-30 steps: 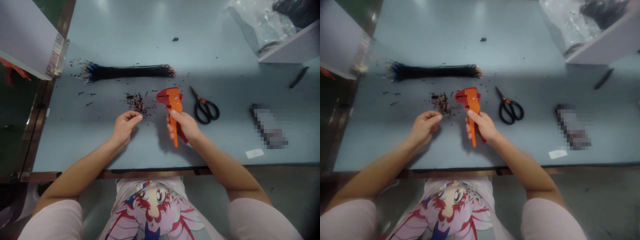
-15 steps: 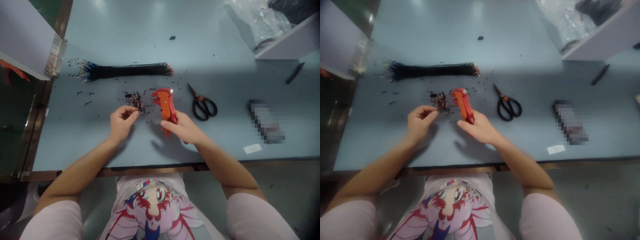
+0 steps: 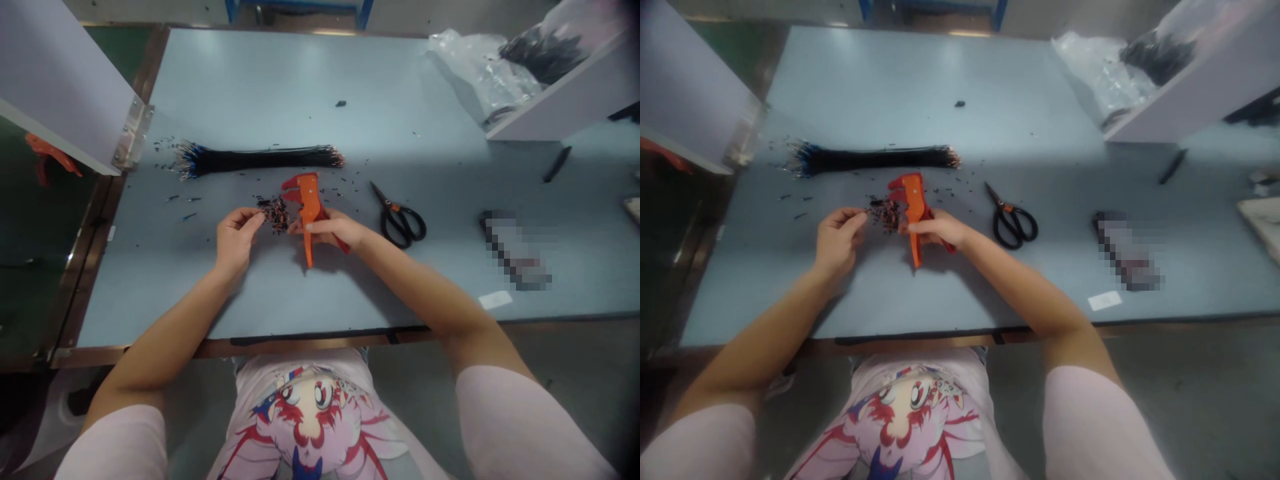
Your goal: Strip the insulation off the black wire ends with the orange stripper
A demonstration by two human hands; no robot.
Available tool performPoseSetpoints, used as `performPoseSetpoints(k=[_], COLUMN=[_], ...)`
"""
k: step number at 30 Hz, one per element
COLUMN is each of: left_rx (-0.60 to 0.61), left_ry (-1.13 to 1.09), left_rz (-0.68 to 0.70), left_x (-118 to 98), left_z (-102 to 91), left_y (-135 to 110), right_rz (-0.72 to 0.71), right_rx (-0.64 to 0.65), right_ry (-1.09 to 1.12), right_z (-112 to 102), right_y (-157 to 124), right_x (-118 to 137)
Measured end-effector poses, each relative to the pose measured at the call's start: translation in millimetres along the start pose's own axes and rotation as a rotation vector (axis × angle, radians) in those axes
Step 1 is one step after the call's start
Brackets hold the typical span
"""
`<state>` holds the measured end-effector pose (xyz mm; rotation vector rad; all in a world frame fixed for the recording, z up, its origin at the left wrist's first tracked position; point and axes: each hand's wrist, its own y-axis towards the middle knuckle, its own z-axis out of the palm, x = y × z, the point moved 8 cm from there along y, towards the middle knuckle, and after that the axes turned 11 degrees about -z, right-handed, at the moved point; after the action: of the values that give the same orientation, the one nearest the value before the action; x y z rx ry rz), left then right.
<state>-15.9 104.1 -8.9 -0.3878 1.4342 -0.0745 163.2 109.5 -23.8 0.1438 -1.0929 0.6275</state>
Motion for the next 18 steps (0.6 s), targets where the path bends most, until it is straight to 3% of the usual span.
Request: performPoseSetpoints(k=[3,7,12,15,18], left_rx=[0.042,0.096,0.005,-0.058,-0.075], left_ry=[-0.085,-0.111,0.11,0.26,0.347], left_rz=[-0.066,-0.048,0.174,0.31,0.397], left_x=[3,4,-11,-22,-29], left_z=[4.0,10.2,7.4,5.4,6.0], left_y=[-1,-7,-18,-26,-31], right_rz=[-0.09,-0.075,-0.076,-0.104,-0.1], right_rx=[0.001,0.025,-0.004,0.057,0.062], right_ry=[0.054,0.122,-0.123,-0.331,-0.363], right_z=[2,12,15,22,25], right_y=[6,-21,-54,-58,-58], right_x=[16,6,-7,-4,-3])
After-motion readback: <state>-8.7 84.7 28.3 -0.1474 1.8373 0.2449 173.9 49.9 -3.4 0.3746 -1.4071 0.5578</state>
